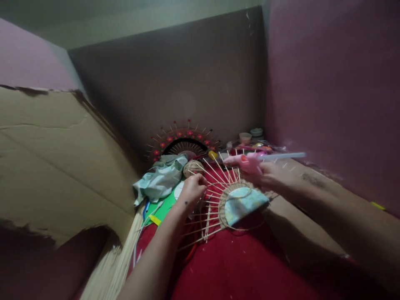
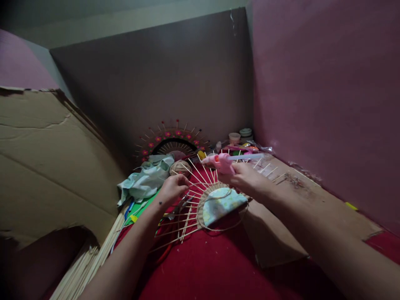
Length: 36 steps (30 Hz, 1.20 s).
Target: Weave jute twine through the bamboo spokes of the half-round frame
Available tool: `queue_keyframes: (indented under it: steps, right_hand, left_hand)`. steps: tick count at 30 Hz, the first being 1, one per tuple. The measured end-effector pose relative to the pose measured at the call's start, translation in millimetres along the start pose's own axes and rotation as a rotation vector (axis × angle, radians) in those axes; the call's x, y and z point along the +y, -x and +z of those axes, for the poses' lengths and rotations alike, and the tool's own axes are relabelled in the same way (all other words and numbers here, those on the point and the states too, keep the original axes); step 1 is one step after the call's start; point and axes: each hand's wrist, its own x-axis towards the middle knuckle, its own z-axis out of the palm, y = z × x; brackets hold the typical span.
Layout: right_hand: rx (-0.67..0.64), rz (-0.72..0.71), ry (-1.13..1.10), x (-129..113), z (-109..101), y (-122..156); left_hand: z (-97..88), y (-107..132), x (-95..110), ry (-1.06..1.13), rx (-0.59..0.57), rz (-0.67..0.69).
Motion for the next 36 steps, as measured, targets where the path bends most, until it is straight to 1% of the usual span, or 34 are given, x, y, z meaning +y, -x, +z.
queue_keyframes:
  steps: [3, 6, 10, 13, 16, 19, 22, 27, 36]
  right_hand:
    - [-0.102, 0.070, -0.109, 4, 17, -20]
    - [-0.175, 0.103, -0.159, 12, 26, -28]
    - [-0.191, 0.099, -0.164, 21, 31, -28]
    - [-0.195, 0.102, -0.192, 25, 34, -25]
    - [-0.216, 0.112, -0.157, 22, 39, -25]
    - [-0.239, 0.082, -0.087, 20, 43, -26]
    - [-0.235, 0.068, -0.052, 23, 45, -27]
    - [-0.231, 0.072, -0.047, 25, 46, -27]
    - [-0.220, 0.105, 0.027, 14, 44, -22]
  left_hand:
    - [0.8, 0, 0, 0.009, 0.015, -0.003]
    - [0.8, 1, 0, 0.027, 0.035, -0.015]
    - [0.4, 3, 1, 0.051, 0.071, -0.025]
    - [1.2, 4, -1, 0.066, 0.089, -0.019]
    - [2.8, 3, -4, 0.082, 0.103, -0.019]
    - [4.2, 2, -6, 0.101, 0.105, -0.035]
    - [4.7, 2, -6, 0.120, 0.101, -0.044]
    - [4.4, 2, -4, 0.114, 0.095, -0.059]
    - [3.8, 3, -1, 0.085, 0.089, -0.037]
